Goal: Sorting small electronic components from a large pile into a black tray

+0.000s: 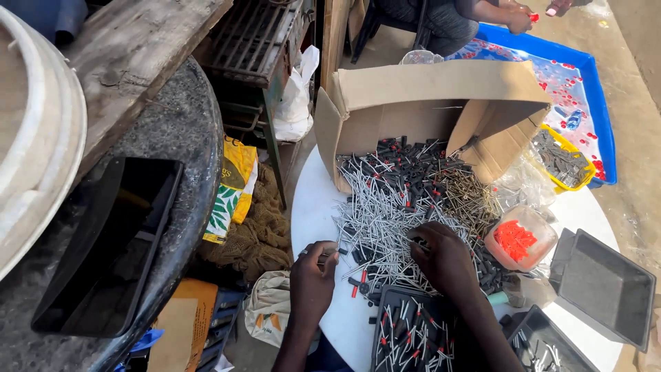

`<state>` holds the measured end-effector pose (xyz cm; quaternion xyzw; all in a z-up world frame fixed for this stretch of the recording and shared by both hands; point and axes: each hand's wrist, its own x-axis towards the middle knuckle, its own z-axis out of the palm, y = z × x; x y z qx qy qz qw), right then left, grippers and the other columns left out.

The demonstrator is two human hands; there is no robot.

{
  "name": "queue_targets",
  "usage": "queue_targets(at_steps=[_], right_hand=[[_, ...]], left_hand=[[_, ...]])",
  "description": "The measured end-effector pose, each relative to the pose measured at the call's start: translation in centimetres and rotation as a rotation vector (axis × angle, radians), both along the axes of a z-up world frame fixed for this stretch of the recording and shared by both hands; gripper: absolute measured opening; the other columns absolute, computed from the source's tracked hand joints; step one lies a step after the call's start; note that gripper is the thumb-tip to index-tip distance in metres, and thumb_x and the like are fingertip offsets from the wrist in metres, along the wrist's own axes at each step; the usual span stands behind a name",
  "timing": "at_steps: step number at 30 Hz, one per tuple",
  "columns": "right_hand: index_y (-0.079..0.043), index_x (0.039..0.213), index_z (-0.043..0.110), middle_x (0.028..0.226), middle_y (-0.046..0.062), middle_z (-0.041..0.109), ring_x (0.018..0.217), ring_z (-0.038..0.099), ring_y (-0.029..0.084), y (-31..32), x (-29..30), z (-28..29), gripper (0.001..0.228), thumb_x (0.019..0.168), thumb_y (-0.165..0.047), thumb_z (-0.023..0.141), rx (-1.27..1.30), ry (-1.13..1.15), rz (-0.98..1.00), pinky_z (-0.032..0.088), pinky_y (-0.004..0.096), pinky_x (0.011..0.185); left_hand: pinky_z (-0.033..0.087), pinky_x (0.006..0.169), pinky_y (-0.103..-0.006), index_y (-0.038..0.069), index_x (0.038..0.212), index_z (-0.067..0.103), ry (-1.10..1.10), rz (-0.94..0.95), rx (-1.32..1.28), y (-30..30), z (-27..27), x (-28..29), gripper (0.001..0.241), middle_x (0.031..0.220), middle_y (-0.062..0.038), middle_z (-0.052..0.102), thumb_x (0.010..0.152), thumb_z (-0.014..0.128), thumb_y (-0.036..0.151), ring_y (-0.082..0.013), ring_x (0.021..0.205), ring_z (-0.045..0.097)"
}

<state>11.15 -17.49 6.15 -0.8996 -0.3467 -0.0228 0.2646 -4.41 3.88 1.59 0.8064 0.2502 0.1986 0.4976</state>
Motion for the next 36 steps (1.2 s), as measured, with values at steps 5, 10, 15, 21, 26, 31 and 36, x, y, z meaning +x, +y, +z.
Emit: queue_targets(at_steps=[5,10,15,21,26,31,36], right_hand=[[-0.018,0.097,0.078,0.093,0.000,0.077,0.089,0.071,0.020,-0.1,-0.2,1.0,0.018,0.080,-0.015,0.071,0.015,0.025,-0.084,0.051,0.035,0.082],[-0.020,0.092,0.074,0.089,-0.001,0.081,0.066,0.072,0.020,-0.2,-0.7,1.9,0.010,0.085,-0.024,0.068,-0.042,0.175,-0.369,0.051,0.037,0.071],[-0.019,0.091,0.072,0.077,-0.002,0.074,0.064,0.063,0.018,-0.7,0.0,2.5,0.005,0.088,-0.020,0.068,-0.028,0.188,-0.319,0.048,0.035,0.068],[-0.017,0.105,0.066,0.094,-0.003,0.078,0.072,0.073,0.018,-1.5,-1.5,4.9,0.012,0.100,-0.021,0.056,0.098,0.106,-0.323,0.051,0.036,0.077],[-0.018,0.123,0.063,0.071,-0.006,0.071,0.058,0.065,0.019,-2.5,-3.4,5.1,0.021,0.108,-0.024,0.049,0.139,0.092,-0.429,0.050,0.039,0.073],[-0.013,0.130,0.057,0.087,-0.001,0.075,0.053,0.056,0.019,-4.1,-6.2,6.1,0.028,0.105,-0.018,0.046,0.301,0.289,-0.580,0.046,0.037,0.065],[-0.006,0.116,0.069,0.087,0.005,0.079,0.057,0.065,0.018,-7.1,-8.1,4.1,0.021,0.104,-0.011,0.052,0.413,0.387,-0.564,0.054,0.030,0.057]], left_hand=[[0.050,0.074,-0.0436,0.023,0.111,0.069,0.077,-0.069,0.101,-1.2,-0.1,0.2,0.018,0.100,0.001,0.073,0.093,0.068,0.019,-0.0259,0.093,0.067],[0.052,0.075,-0.0446,0.016,0.114,0.069,0.020,-0.105,0.182,-1.8,-1.8,1.0,0.022,0.105,-0.003,0.071,0.092,0.070,0.015,-0.0289,0.097,0.067],[0.053,0.075,-0.0445,0.017,0.113,0.069,0.032,-0.091,0.156,-1.6,-1.3,1.0,0.020,0.106,-0.002,0.072,0.093,0.070,0.017,-0.0280,0.098,0.068],[0.051,0.072,-0.0465,0.019,0.107,0.068,0.047,0.020,0.156,-1.3,-1.4,0.6,0.014,0.103,-0.002,0.071,0.093,0.067,0.015,-0.0296,0.094,0.067],[0.050,0.073,-0.0474,0.016,0.107,0.069,0.015,0.077,0.189,0.3,-1.3,1.5,0.016,0.100,-0.005,0.070,0.092,0.067,0.010,-0.0308,0.090,0.066],[0.052,0.070,-0.0459,0.015,0.104,0.069,-0.116,-0.055,0.228,-2.2,0.9,2.9,0.011,0.102,-0.003,0.069,0.093,0.067,0.011,-0.0316,0.090,0.066],[0.051,0.069,-0.0453,0.016,0.103,0.068,-0.109,0.050,0.279,-1.7,2.1,3.3,0.013,0.102,-0.002,0.070,0.092,0.067,0.010,-0.0301,0.087,0.065]])
